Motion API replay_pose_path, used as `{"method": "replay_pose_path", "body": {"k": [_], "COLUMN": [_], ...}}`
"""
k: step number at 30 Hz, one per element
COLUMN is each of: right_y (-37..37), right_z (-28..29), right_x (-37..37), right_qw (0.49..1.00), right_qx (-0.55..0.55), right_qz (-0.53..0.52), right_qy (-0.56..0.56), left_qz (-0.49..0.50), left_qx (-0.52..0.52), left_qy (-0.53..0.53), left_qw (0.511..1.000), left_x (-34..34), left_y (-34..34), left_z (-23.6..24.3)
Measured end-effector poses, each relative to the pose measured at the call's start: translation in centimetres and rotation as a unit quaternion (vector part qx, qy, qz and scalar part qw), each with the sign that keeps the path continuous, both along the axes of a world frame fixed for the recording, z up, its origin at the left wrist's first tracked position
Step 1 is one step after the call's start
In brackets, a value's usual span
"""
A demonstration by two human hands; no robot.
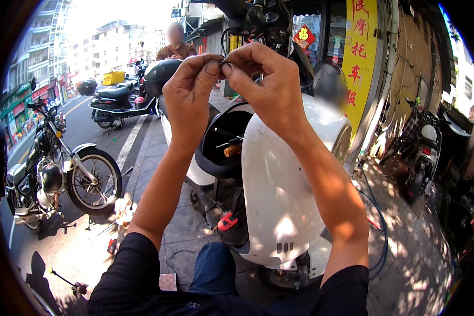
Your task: The person strips the wires on a scooter's handlebar using scissors and connects the exposed wire ends together by hand.
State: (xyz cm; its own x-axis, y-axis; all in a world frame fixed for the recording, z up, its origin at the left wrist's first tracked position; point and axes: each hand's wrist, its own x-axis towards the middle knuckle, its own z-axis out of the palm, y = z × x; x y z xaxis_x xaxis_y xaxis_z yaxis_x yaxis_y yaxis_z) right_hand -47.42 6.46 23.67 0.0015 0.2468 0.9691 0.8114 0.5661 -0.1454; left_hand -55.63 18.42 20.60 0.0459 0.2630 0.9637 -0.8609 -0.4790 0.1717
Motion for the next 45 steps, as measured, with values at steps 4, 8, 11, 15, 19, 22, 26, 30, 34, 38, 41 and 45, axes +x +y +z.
{"method": "replay_pose_path", "body": {"k": [4,8,11,15,19,22,26,30,34,38,41,45], "right_y": [0.1,0.0,0.3,0.0,-0.5,-0.6,-0.6,-0.4,0.2,0.3,0.9,1.4], "right_z": [0.5,0.8,0.8,0.8,1.1,1.2,1.5,1.7,1.4,1.1,0.8,0.5], "right_x": [0.0,0.2,0.1,0.0,-0.1,-0.2,0.1,0.3,0.7,0.3,0.4,0.5], "right_qw": [0.998,0.999,0.999,0.999,0.998,0.997,0.997,0.997,0.997,0.998,0.999,0.977], "right_qx": [-0.028,-0.014,-0.017,-0.029,-0.051,-0.061,-0.055,-0.075,-0.069,-0.036,-0.04,-0.07], "right_qz": [0.035,-0.034,-0.035,-0.044,-0.042,-0.045,-0.055,-0.014,0.0,-0.052,0.003,0.132], "right_qy": [0.034,-0.023,-0.018,0.002,0.007,0.017,0.002,0.021,0.028,-0.025,0.029,0.15], "left_qz": [-0.023,-0.044,-0.07,-0.006,0.006,0.015,0.01,0.022,0.033,-0.03,-0.004,0.078], "left_qx": [0.0,-0.009,-0.012,0.004,0.019,0.032,0.03,0.025,0.039,0.028,0.017,0.015], "left_qy": [0.005,0.035,0.029,0.01,0.0,0.019,0.029,0.031,0.039,0.044,0.007,-0.031], "left_qw": [1.0,0.998,0.997,1.0,1.0,0.999,0.999,0.999,0.998,0.998,1.0,0.996], "left_x": [-0.6,-0.5,-0.2,0.2,0.7,0.6,0.4,0.4,0.0,0.3,1.0,1.7], "left_y": [-0.2,0.3,0.7,1.1,1.4,1.6,1.1,1.1,1.3,1.7,1.3,1.6], "left_z": [0.2,0.7,0.8,1.0,1.2,1.4,1.5,1.3,1.3,1.2,0.9,0.8]}}
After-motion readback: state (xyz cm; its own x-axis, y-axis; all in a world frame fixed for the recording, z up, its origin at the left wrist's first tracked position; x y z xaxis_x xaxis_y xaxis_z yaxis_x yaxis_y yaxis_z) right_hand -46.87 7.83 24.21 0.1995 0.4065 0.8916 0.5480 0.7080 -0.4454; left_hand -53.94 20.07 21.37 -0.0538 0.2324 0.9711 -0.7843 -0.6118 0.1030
